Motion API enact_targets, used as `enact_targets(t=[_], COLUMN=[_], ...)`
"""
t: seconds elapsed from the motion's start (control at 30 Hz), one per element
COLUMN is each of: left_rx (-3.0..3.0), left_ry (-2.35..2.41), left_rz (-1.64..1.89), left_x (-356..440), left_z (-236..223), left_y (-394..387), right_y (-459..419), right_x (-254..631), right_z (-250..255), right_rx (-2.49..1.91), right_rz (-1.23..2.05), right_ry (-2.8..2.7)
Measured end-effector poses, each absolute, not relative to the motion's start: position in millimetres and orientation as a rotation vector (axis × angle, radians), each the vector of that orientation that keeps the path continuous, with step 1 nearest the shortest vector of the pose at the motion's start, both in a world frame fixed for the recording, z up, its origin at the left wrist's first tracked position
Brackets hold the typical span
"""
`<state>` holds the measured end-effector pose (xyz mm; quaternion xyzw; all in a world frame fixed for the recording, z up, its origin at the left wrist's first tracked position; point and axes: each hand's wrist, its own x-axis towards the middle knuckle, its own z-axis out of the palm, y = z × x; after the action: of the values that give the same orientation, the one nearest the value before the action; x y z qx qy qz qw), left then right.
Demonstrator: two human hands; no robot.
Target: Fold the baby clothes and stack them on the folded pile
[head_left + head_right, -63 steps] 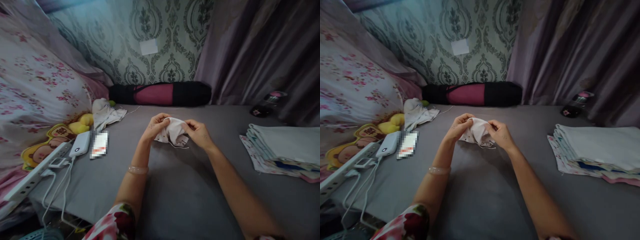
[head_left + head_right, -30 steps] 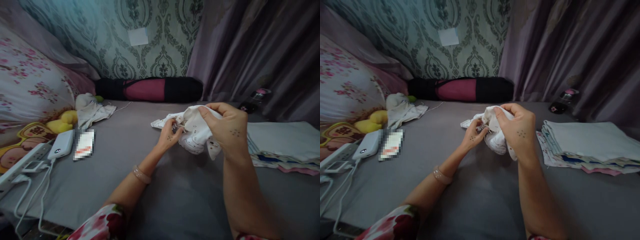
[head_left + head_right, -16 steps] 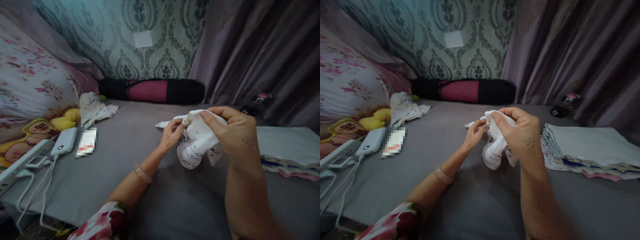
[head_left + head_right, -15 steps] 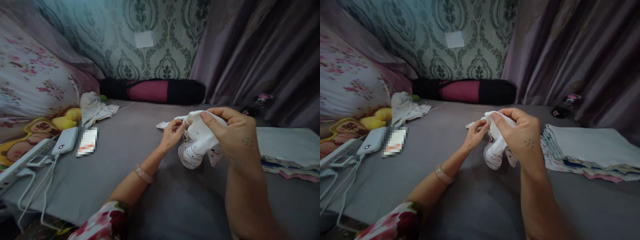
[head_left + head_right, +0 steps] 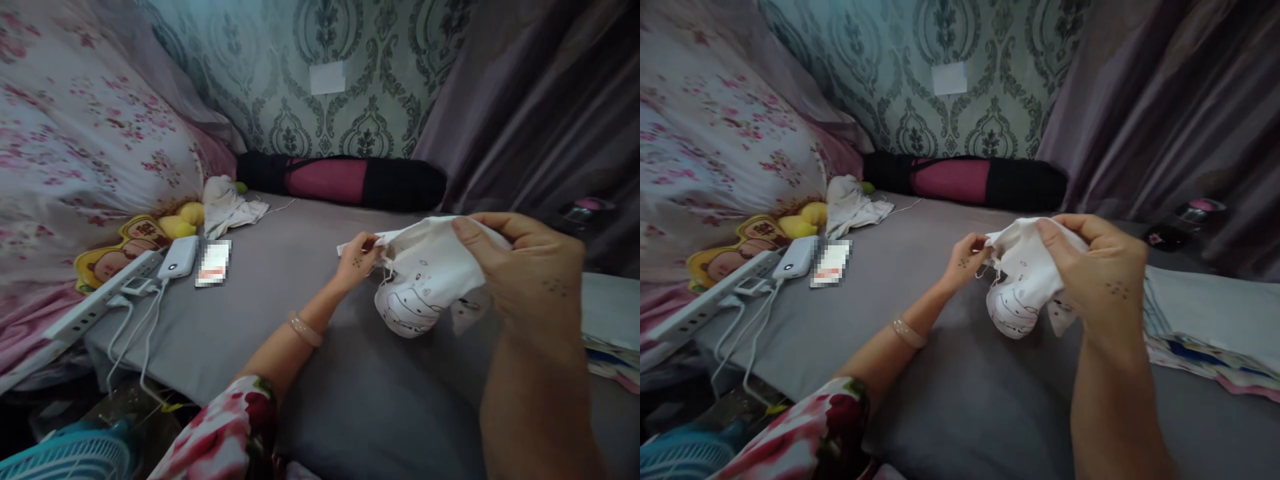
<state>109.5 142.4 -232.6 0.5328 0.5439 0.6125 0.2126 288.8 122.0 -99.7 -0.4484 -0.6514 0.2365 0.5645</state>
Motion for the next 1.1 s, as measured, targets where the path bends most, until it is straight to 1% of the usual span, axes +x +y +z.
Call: enact_targets(t=[0.13,0.33,0.47,0.67,0.73,0.8,0.83,0.87,0.97,1.0,1.1], left_rx=[1.364,1.371,1.654,2.182,2.273,2.278,2.275,2.29,2.344,2.307,2.083], left_ry=[1.515,1.564,1.707,1.906,1.885,1.85,1.836,1.824,1.813,1.836,1.906], left_rz=[1.756,1.96,1.93,1.577,1.596,1.734,1.778,1.744,1.398,1.415,1.775], left_x=[77.9,41.3,26.6,13.9,11.2,9.5,9.0,8.8,9.0,8.7,5.5], left_z=[-222.2,-187.1,-154.6,-94.0,-72.7,-57.5,-53.5,-52.1,-60.3,-65.0,-77.6], left_y=[130.9,100.4,79.1,46.8,39.8,37.9,39.0,41.4,52.6,56.6,69.3], right_y=[137.4,149.8,155.1,152.5,147.2,143.3,142.8,143.5,150.4,153.5,162.8], right_x=[296.8,295.7,300.2,314.0,317.0,317.2,316.2,314.5,308.0,305.9,300.3], right_z=[-102.9,-101.7,-98.3,-83.1,-74.6,-70.0,-70.1,-71.7,-81.9,-85.1,-90.8], right_rx=[-1.051,-0.969,-0.943,-0.871,-0.825,-0.811,-0.812,-0.813,-0.788,-0.781,-0.796], right_rz=[0.577,0.45,0.365,0.264,0.185,0.07,0.016,-0.026,-0.087,-0.105,-0.15], right_ry=[-1.5,-1.826,-1.974,-2.1,-2.069,-1.961,-1.926,-1.944,-2.193,-2.226,-2.029])
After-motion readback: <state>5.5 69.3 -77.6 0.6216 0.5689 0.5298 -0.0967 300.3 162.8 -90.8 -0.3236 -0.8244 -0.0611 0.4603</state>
